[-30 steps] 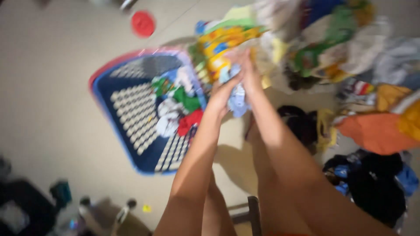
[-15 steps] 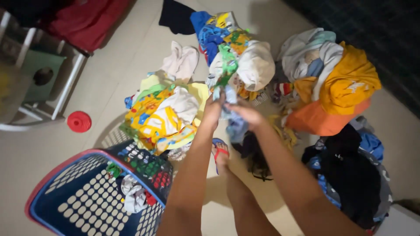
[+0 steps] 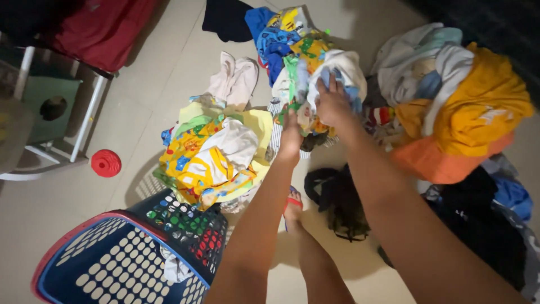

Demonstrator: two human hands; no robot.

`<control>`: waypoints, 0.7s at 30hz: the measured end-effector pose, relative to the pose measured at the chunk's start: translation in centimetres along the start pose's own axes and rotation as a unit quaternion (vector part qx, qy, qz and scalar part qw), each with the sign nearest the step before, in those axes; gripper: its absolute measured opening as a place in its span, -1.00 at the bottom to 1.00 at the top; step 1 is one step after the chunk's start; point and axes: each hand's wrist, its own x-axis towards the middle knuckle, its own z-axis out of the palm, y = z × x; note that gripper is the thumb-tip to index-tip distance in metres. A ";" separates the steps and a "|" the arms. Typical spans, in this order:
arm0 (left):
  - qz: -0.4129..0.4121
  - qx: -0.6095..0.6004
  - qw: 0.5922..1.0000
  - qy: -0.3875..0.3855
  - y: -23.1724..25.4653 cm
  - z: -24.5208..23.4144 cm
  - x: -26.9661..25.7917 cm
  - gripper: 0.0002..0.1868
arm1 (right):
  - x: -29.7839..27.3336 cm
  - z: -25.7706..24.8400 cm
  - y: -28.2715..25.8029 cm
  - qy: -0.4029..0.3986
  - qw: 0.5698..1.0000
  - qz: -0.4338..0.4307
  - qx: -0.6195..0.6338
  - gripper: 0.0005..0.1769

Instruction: Sorting through a pile of clothes on the floor and placing them into a laundry basket.

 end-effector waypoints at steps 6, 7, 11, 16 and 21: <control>-0.095 -0.041 0.994 0.026 -3.4 -5.8 2.2 -0.23 | -0.1 -0.9 -1.5 -0.031 0.998 0.052 0.005 -0.14; -0.093 -0.046 0.994 0.029 -3.6 -6.4 2.0 -0.23 | -0.1 -0.4 -0.8 -0.033 0.998 0.047 0.002 -0.14; -0.066 -0.065 0.993 0.077 -4.0 -9.6 0.3 -0.26 | -0.9 -2.6 -3.8 0.065 0.996 0.005 -0.060 -0.15; -0.024 -0.119 0.985 0.118 -6.1 -15.4 -1.8 -0.32 | -4.2 -2.9 -12.4 0.167 0.983 -0.056 -0.056 -0.13; 0.212 -0.205 0.934 0.202 -7.8 -22.6 -6.1 -0.68 | -11.9 1.4 -26.8 0.184 0.935 -0.269 0.140 -0.52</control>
